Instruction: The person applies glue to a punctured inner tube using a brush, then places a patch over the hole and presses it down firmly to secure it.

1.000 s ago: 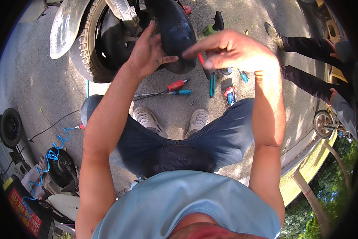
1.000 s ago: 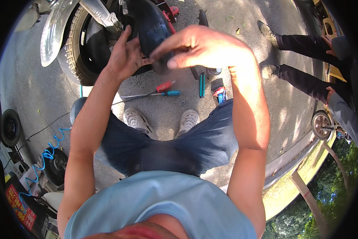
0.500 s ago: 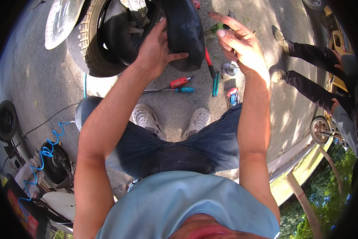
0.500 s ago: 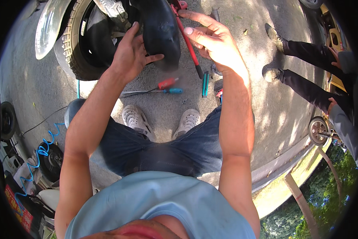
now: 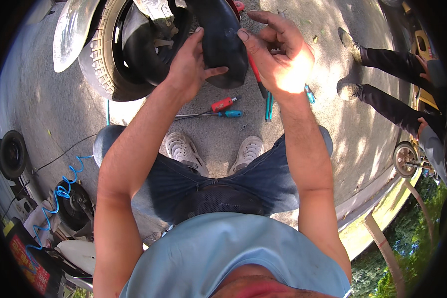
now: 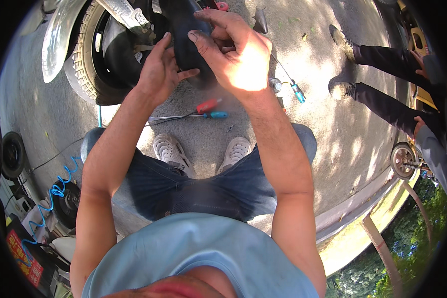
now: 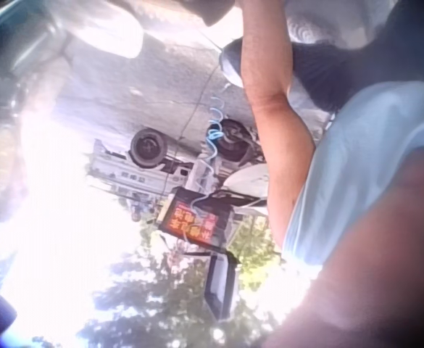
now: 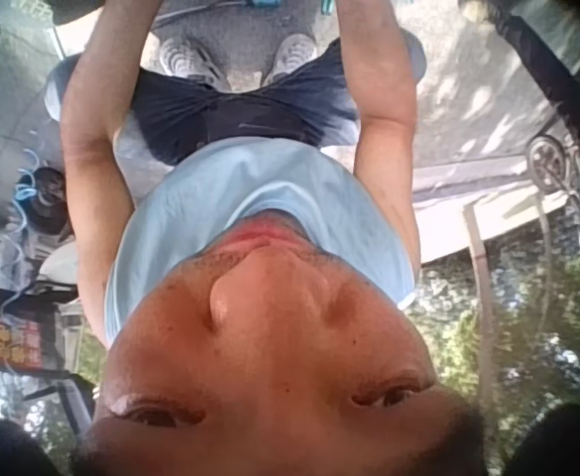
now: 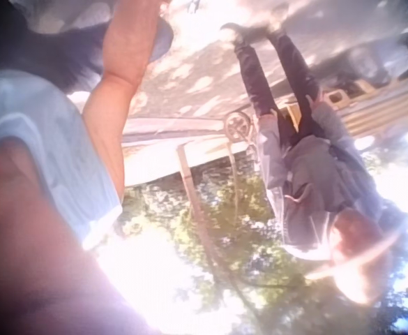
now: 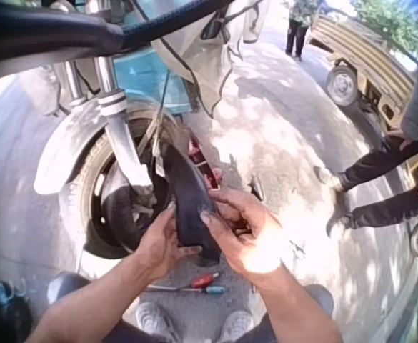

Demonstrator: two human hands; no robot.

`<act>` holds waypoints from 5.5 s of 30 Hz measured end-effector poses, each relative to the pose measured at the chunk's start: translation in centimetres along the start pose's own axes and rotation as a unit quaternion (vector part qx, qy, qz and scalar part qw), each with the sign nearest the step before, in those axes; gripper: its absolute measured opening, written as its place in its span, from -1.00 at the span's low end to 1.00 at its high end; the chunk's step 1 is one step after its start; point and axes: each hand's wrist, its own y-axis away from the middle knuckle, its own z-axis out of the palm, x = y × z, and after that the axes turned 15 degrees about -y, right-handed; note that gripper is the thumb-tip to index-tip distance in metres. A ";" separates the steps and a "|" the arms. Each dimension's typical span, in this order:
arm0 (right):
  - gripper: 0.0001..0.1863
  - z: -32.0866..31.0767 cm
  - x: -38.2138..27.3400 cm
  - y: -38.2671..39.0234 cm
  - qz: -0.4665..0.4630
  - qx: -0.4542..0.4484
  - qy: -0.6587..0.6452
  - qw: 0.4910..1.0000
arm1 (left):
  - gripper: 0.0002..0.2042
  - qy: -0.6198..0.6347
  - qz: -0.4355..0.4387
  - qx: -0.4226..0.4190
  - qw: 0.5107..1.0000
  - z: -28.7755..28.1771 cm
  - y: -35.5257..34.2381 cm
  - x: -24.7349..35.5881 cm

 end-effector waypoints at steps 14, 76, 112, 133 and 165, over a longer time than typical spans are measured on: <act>-0.74 -2.6 -4.8 -1.7 -0.148 0.162 0.019 0.975 | -0.51 -0.001 -0.012 -0.001 1.000 0.3 -1.3 -0.5; -0.69 -4.6 -6.5 -4.4 -0.014 0.038 0.149 0.988 | -0.56 0.020 -0.032 0.027 0.999 0.9 -2.1 -0.6; -0.30 -6.6 -8.2 -4.0 -0.194 0.233 -0.016 0.953 | -0.58 0.010 -0.037 0.008 0.999 0.3 -2.1 -0.6; -0.18 -4.9 -14.0 -3.4 0.255 -0.035 -0.245 0.935 | -0.58 0.020 -0.028 0.011 0.999 -0.8 -2.2 -0.8; -0.20 -3.3 -4.3 9.6 0.657 -0.079 -0.168 0.731 | -0.24 0.073 -0.031 -0.006 0.997 -0.2 -3.6 -1.7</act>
